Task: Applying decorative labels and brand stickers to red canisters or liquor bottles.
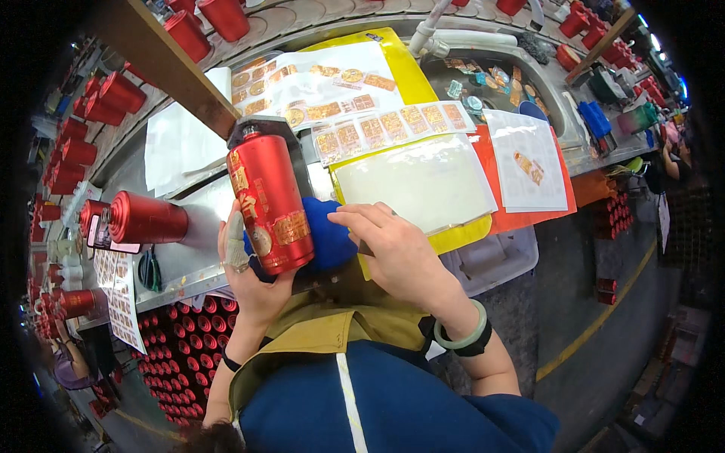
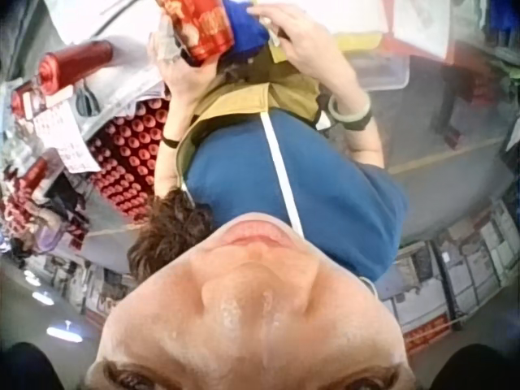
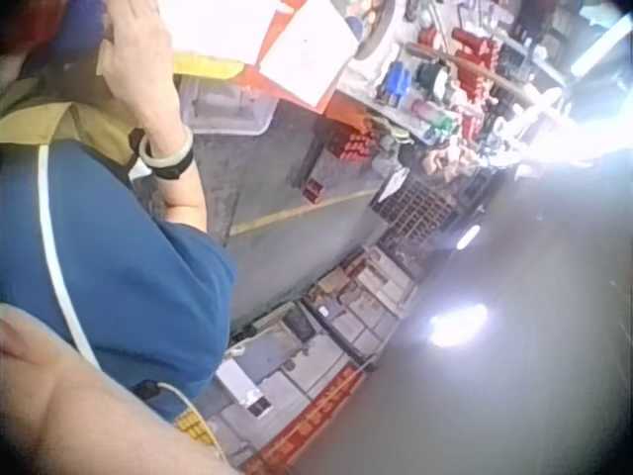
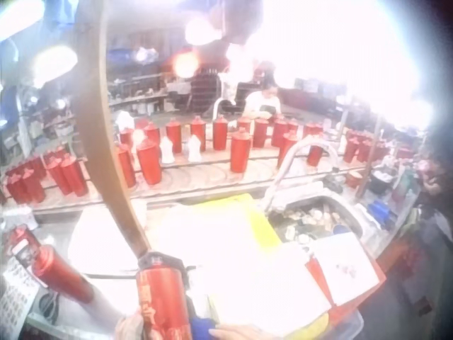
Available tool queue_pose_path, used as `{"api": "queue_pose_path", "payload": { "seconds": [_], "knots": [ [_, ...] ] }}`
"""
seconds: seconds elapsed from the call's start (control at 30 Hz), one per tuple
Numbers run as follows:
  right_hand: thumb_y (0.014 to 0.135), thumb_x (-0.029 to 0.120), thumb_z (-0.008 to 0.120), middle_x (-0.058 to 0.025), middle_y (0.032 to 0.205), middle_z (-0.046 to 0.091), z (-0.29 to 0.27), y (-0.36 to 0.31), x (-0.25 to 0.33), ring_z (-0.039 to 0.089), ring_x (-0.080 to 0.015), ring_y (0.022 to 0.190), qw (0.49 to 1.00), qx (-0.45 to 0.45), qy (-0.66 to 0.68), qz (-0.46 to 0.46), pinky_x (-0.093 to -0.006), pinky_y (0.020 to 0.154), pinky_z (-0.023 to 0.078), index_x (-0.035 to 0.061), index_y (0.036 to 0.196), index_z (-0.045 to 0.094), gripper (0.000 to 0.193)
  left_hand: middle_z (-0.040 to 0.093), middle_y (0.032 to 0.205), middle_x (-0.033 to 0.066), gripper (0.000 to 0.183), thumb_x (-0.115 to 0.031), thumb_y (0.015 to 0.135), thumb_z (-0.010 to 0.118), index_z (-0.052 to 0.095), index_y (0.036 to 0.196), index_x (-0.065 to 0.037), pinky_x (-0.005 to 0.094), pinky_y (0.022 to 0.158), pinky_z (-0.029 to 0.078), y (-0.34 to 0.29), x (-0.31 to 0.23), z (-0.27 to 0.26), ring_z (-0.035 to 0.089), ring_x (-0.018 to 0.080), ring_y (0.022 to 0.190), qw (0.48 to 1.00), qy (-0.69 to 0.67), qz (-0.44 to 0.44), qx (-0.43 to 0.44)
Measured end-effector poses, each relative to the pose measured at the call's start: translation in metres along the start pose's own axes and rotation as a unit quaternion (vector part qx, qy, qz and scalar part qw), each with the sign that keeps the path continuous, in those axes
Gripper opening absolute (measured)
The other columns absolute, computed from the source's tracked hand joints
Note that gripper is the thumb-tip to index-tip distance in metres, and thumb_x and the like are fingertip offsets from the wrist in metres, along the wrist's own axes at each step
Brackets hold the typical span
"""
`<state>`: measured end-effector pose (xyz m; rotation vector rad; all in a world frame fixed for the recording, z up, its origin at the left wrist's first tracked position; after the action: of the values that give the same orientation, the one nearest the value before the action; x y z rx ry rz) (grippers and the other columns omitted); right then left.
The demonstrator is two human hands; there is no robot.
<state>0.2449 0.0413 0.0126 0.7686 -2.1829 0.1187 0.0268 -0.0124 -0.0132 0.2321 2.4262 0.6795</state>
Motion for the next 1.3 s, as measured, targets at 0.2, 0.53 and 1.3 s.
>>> {"api": "queue_pose_path", "payload": {
  "seconds": [0.2, 0.53, 1.3],
  "knots": [
    [0.089, -0.006, 0.060, -0.0165, 0.123, 0.068, 0.003, -0.004, 0.004, 0.064, -0.0361, 0.113, 0.999, -0.017, 0.022, 0.033, -0.0434, 0.092, 0.054, 0.0048, 0.128, 0.064, 0.041, 0.046, 0.155, 0.0231, 0.099, -0.024, 0.071, 0.088, 0.038, 0.153, 0.002, 0.0542, 0.120, 0.027, -0.001, 0.003, 0.004, 0.046, 0.0395, 0.140, 1.000, -0.007, 0.000, -0.010],
    [0.095, -0.004, 0.058, -0.0173, 0.124, 0.067, 0.013, -0.006, 0.009, 0.062, -0.0362, 0.118, 1.000, -0.015, 0.011, 0.025, -0.0432, 0.099, 0.051, 0.0029, 0.128, 0.064, 0.035, 0.043, 0.156, 0.0236, 0.101, -0.026, 0.072, 0.091, 0.038, 0.153, 0.003, 0.0511, 0.120, 0.030, -0.005, 0.008, 0.005, 0.044, 0.0393, 0.142, 0.998, -0.064, -0.012, -0.025],
    [0.106, 0.016, 0.056, -0.0192, 0.120, 0.065, 0.022, -0.001, 0.014, 0.067, -0.0306, 0.094, 0.989, -0.021, 0.108, 0.096, -0.0386, 0.088, 0.054, 0.0038, 0.132, 0.060, 0.030, 0.038, 0.154, 0.0190, 0.105, -0.012, 0.085, 0.083, 0.012, 0.162, 0.000, 0.0411, 0.118, 0.037, 0.018, 0.016, 0.008, 0.040, 0.0263, 0.143, 0.863, -0.447, -0.220, 0.089]
  ]
}}
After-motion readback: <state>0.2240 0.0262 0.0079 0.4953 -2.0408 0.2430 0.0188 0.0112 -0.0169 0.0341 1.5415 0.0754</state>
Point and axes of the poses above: each hand's wrist, its own y-axis towards the middle knuckle, its own z-axis out of the palm, x = y × z, the point moved 5 cm from there along y, towards the middle knuckle
